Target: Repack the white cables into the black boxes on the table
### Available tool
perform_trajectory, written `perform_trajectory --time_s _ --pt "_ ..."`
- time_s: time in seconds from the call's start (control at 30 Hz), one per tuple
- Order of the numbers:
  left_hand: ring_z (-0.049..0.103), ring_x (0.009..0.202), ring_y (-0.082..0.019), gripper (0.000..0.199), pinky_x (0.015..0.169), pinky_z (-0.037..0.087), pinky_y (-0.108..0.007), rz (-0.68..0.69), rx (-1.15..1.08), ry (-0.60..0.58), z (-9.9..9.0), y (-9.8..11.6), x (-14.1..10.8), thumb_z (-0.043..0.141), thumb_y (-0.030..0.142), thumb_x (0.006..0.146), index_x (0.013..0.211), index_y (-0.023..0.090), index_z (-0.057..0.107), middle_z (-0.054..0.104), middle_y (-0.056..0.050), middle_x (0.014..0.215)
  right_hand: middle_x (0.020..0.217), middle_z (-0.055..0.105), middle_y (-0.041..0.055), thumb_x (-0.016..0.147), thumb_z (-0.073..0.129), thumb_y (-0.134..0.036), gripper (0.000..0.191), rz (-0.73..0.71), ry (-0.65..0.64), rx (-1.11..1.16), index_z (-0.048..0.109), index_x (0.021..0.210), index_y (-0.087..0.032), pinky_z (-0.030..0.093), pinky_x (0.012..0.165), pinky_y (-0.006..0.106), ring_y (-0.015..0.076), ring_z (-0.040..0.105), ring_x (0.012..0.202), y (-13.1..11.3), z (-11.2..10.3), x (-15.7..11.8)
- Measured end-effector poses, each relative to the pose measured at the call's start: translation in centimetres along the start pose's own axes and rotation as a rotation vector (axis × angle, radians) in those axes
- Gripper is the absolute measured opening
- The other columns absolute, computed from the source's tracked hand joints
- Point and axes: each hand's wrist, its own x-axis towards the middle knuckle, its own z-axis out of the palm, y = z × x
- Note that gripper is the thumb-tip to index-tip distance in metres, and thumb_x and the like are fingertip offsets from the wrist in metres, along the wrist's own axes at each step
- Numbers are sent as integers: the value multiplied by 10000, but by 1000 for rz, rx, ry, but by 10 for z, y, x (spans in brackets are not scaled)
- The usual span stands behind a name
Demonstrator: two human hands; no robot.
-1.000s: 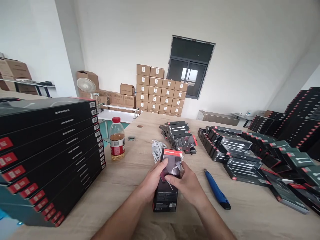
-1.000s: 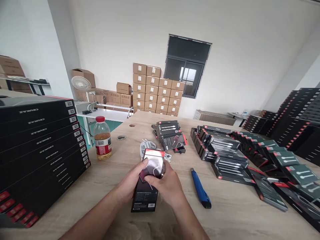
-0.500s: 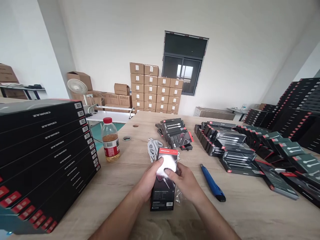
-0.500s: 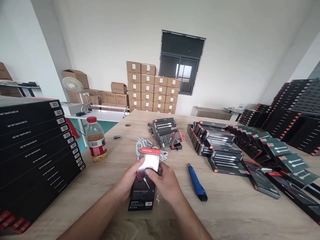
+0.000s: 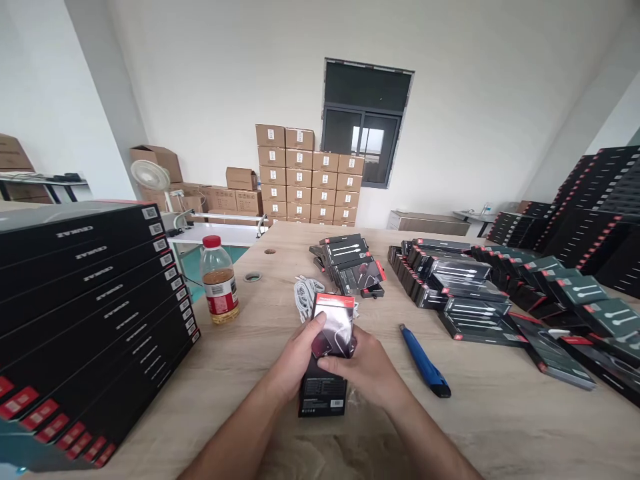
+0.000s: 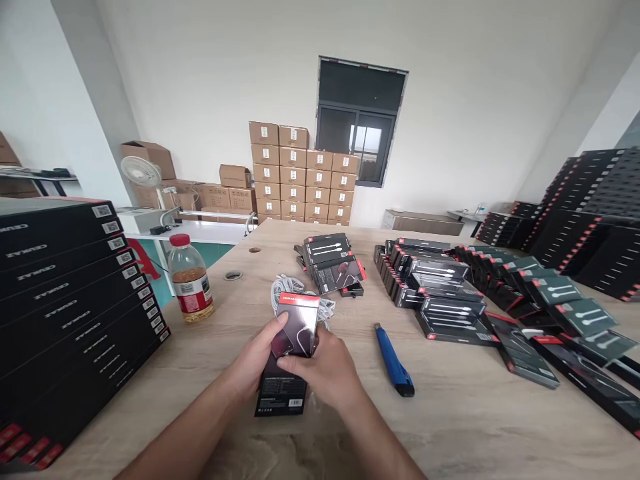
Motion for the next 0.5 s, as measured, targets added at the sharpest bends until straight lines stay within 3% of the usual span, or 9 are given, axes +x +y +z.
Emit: perform_trajectory --time_s 0.23,0.37,0.5 --pt "710 924 -259 474 812 526 -322 94 67 38 2 0 1 662 522 845 1111 132 705 775 -100 1038 971 777 81 720 803 -497 485 3 -17 289 728 1039 -139 529 802 355 269 698 898 -12 3 6" --pt "707 944 -247 500 861 517 -328 175 93 11 0 -4 1 680 495 842 1218 166 670 766 -77 1087 983 778 102 812 673 -596 519 38 57 236 739 1022 -125 531 815 378 279 700 909 -14 4 7" --pt "712 913 -241 466 863 520 -324 149 72 59 -2 -4 0 685 498 829 1137 149 709 774 -83 1051 970 777 79 760 763 -468 435 10 51 51 715 1055 -152 539 768 352 272 704 884 -8 6 3"
